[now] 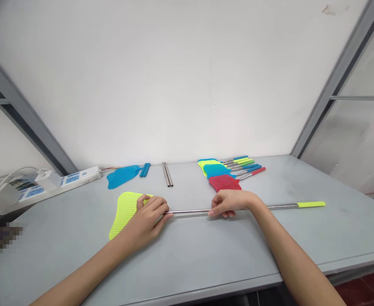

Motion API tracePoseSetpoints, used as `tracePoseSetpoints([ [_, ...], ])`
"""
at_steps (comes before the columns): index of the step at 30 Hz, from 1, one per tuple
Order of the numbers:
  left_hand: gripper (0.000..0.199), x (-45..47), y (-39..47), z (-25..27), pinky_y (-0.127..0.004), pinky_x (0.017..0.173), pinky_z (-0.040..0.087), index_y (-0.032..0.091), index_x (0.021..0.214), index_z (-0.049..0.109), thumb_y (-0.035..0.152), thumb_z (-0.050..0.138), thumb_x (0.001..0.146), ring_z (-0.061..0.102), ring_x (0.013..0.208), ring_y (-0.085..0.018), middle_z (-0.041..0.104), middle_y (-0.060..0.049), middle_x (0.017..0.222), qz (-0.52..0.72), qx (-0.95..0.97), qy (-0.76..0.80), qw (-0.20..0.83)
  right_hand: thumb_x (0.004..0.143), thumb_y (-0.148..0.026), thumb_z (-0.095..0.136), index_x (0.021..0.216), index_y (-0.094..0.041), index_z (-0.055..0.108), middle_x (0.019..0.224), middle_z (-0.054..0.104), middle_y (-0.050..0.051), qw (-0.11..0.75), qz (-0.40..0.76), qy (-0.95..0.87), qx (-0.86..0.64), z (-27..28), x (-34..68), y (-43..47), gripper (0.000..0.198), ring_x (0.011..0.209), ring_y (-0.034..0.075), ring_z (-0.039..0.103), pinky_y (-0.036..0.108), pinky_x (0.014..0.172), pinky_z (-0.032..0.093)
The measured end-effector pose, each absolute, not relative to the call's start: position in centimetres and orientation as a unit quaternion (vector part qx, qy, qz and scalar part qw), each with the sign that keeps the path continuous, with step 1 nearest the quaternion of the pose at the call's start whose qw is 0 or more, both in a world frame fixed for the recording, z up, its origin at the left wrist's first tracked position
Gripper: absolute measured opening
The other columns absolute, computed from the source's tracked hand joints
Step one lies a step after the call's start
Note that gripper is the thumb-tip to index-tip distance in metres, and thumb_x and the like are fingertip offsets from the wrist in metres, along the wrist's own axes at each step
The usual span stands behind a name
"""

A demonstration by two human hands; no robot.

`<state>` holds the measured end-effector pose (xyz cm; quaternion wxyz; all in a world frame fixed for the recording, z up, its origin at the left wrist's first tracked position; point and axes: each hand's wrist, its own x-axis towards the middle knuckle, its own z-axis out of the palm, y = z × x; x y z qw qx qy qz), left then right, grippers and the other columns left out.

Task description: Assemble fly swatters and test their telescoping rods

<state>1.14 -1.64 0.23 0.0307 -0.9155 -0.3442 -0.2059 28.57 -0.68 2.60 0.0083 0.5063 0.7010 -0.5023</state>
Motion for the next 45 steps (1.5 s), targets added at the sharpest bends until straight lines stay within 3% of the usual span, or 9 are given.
tracePoseSetpoints([
  [6,0.024,0.8,-1.3,0.4,-0.041,0.086,0.02,0.018,0.068,0.046,0.027,0.034,0.086,0.045,0.078,-0.014,0.05,-0.001,0.078,-0.208,-0.909,-0.359,0.042,0.071,-0.049,0.053,0.07,-0.014,0.056,0.051,0.039,-0.004,-0.029,-0.462,0.726,0.508,3.5,28.8,-1.0,0.036,0.046,0.007,0.035,0.019,0.042,0.025],
  [17,0.028,0.7,-1.7,0.4,-0.037,0.082,0.025,0.017,0.061,0.039,0.021,0.031,0.087,0.039,0.066,-0.013,0.047,0.003,0.057,-0.15,-0.934,-0.323,0.018,0.076,-0.048,0.047,0.067,-0.012,0.058,0.048,0.032,-0.005,-0.021,-0.473,0.745,0.469,2.8,28.9,-0.6,0.039,0.044,0.006,0.026,0.021,0.042,0.019],
  [28,0.028,0.5,-2.0,-0.1,-0.033,0.073,0.031,0.017,0.058,0.037,0.018,0.031,0.085,0.035,0.058,-0.013,0.044,0.001,0.054,-0.14,-0.939,-0.313,0.031,0.077,-0.044,0.048,0.059,-0.012,0.052,0.043,0.026,-0.007,-0.014,-0.557,0.696,0.452,1.3,28.1,-0.1,0.037,0.04,0.005,0.02,0.02,0.038,0.013],
  [45,0.025,1.0,-2.8,-0.5,-0.035,0.077,0.03,0.018,0.059,0.042,0.015,0.033,0.082,0.038,0.058,-0.014,0.044,0.0,0.054,-0.179,-0.937,-0.293,0.068,0.08,-0.036,0.045,0.059,-0.012,0.048,0.038,0.02,-0.01,0.033,-0.687,0.598,0.411,0.8,26.8,-0.4,0.032,0.034,0.003,0.012,0.015,0.029,0.009],
])
